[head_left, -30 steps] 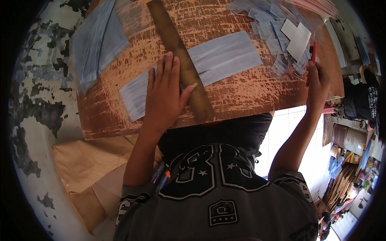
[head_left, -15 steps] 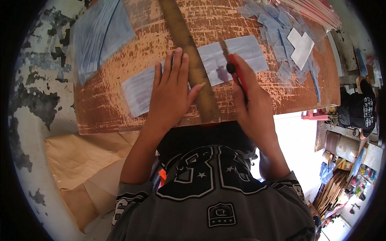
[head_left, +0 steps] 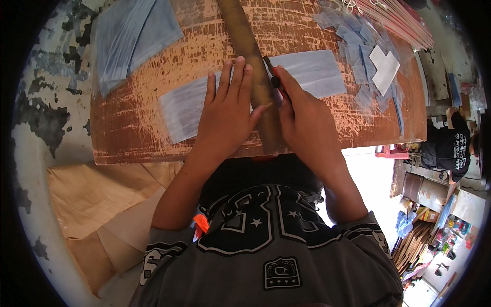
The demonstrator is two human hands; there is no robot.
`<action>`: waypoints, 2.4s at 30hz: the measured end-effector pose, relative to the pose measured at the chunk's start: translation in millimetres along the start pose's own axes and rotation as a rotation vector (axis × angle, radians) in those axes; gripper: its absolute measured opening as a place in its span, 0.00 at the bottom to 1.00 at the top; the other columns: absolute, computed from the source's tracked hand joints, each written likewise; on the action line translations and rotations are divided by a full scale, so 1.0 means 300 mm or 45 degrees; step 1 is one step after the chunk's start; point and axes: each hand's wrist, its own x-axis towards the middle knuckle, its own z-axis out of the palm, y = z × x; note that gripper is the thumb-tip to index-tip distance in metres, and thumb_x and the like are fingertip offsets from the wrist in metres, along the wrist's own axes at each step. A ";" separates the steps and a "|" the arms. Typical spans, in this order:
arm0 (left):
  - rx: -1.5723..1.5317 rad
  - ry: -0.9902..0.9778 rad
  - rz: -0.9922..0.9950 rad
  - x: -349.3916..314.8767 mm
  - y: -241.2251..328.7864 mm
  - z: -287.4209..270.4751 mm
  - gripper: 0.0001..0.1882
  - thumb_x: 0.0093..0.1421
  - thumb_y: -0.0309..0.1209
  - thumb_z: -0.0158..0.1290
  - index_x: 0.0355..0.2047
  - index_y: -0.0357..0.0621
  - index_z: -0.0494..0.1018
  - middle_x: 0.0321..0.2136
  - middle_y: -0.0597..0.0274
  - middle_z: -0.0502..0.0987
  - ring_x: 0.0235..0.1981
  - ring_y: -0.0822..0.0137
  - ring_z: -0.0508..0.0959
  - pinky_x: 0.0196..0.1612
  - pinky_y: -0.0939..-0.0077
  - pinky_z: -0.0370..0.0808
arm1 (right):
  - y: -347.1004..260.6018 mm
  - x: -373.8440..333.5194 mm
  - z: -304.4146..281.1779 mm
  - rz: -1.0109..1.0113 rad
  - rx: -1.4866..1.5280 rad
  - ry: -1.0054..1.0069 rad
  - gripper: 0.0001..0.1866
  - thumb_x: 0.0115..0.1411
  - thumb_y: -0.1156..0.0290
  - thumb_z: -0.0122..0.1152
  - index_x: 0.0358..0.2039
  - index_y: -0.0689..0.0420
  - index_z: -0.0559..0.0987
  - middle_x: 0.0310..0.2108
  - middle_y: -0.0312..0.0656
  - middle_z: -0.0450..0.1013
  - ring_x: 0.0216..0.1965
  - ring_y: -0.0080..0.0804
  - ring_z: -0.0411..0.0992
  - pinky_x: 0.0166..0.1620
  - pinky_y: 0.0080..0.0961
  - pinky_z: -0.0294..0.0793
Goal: The person uses a metal ruler and a red utility knife to cut rectangular pieces of light-blue material on a wooden workbench. They repeatedly align the ruler, score the material, and separate the cut pieces, stacking them on the table.
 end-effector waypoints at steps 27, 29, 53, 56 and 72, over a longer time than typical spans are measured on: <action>0.075 0.025 0.027 0.001 -0.006 0.018 0.43 0.74 0.53 0.53 0.76 0.32 0.58 0.78 0.43 0.57 0.81 0.46 0.54 0.80 0.39 0.49 | -0.078 -0.332 -0.114 0.227 -0.066 -0.382 0.42 0.64 0.80 0.58 0.78 0.55 0.60 0.49 0.59 0.79 0.40 0.60 0.82 0.43 0.52 0.82; 0.085 0.009 0.014 0.002 -0.005 0.016 0.44 0.74 0.53 0.52 0.76 0.32 0.57 0.78 0.43 0.56 0.81 0.46 0.54 0.80 0.39 0.49 | -0.060 -0.334 -0.132 0.116 -0.021 -0.296 0.42 0.63 0.81 0.58 0.78 0.55 0.61 0.48 0.59 0.80 0.41 0.59 0.82 0.43 0.50 0.82; 0.090 0.036 0.045 0.001 -0.006 0.012 0.44 0.72 0.52 0.56 0.75 0.32 0.59 0.78 0.43 0.57 0.80 0.45 0.55 0.79 0.38 0.51 | -0.026 0.001 -0.004 -0.046 0.007 -0.032 0.28 0.70 0.76 0.54 0.71 0.61 0.71 0.39 0.64 0.82 0.38 0.64 0.81 0.43 0.55 0.78; 0.121 0.039 0.038 0.003 -0.004 0.011 0.43 0.72 0.52 0.56 0.75 0.32 0.60 0.78 0.42 0.57 0.80 0.45 0.55 0.79 0.38 0.51 | -0.030 -0.018 -0.003 -0.010 -0.030 -0.068 0.30 0.70 0.77 0.55 0.73 0.60 0.69 0.39 0.63 0.82 0.39 0.64 0.81 0.43 0.54 0.78; 0.101 0.067 0.047 0.000 -0.009 0.022 0.43 0.74 0.52 0.54 0.76 0.32 0.58 0.78 0.41 0.58 0.79 0.45 0.57 0.79 0.39 0.52 | -0.029 -0.325 -0.140 0.012 -0.019 -0.199 0.39 0.66 0.80 0.58 0.78 0.52 0.63 0.47 0.57 0.82 0.38 0.60 0.83 0.42 0.49 0.83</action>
